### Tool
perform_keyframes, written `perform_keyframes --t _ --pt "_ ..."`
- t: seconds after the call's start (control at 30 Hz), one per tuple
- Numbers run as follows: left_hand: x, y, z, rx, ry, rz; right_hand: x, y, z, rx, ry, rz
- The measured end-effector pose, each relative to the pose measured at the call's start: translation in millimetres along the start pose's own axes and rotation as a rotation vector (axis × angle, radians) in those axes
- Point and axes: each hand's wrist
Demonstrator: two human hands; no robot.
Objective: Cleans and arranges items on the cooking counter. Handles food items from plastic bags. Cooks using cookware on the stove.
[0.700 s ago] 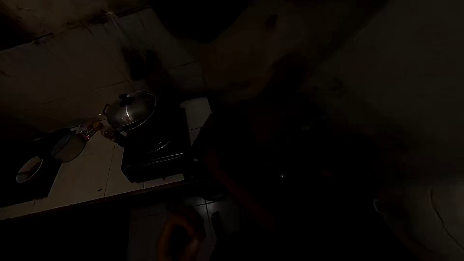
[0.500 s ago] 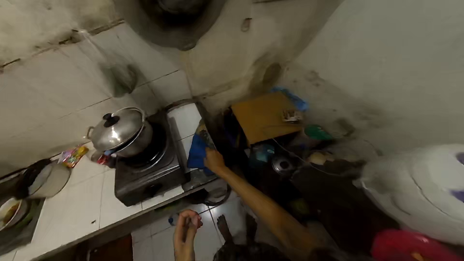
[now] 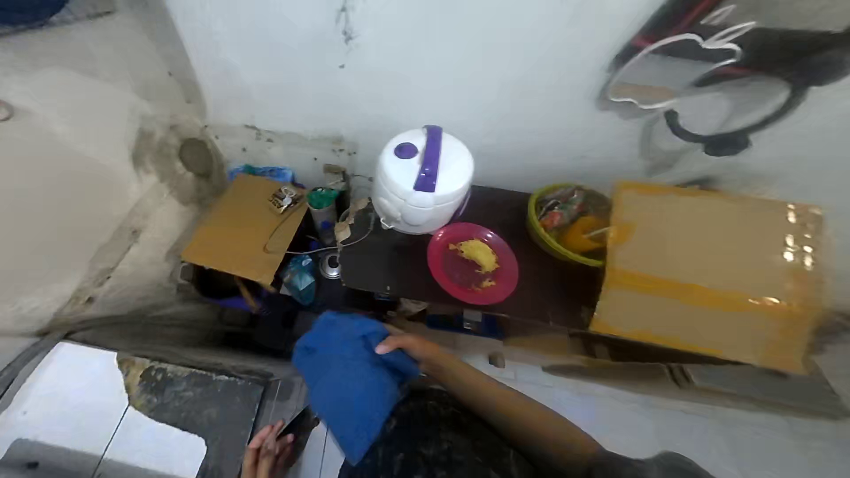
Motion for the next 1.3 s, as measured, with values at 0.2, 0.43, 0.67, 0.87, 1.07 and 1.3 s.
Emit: perform_keyframes --t 0.2,0.43,0.67,0.87,1.07,1.3 --pt "-60 24 15 0.059 -0.228 0.142 76 -9 -93 0.266 0.742 0.022" --pt "-62 24 16 0.062 -0.290 0.138 152 -56 -174 0.382 1.207 -0.355" --pt "-37 11 22 0.057 -0.235 0.064 264 -51 -168 0.086 1.464 -0.647" --pt "-27 10 15 0.066 -0.175 0.036 269 -17 -109 -0.240 1.356 -1.167" --pt "-21 5 2 0.047 -0.108 0.038 273 -15 -102 -0.192 1.336 -1.213" --pt "3 -4 2 0.081 -0.013 -0.041 166 -42 -33 0.666 1.330 -1.391"
Point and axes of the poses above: each hand's wrist, its own z-axis towards the middle knuckle, its own x-axis out of the back of the hand, y = z × x, and after that the axes turned 4 degrees about y, right-handed
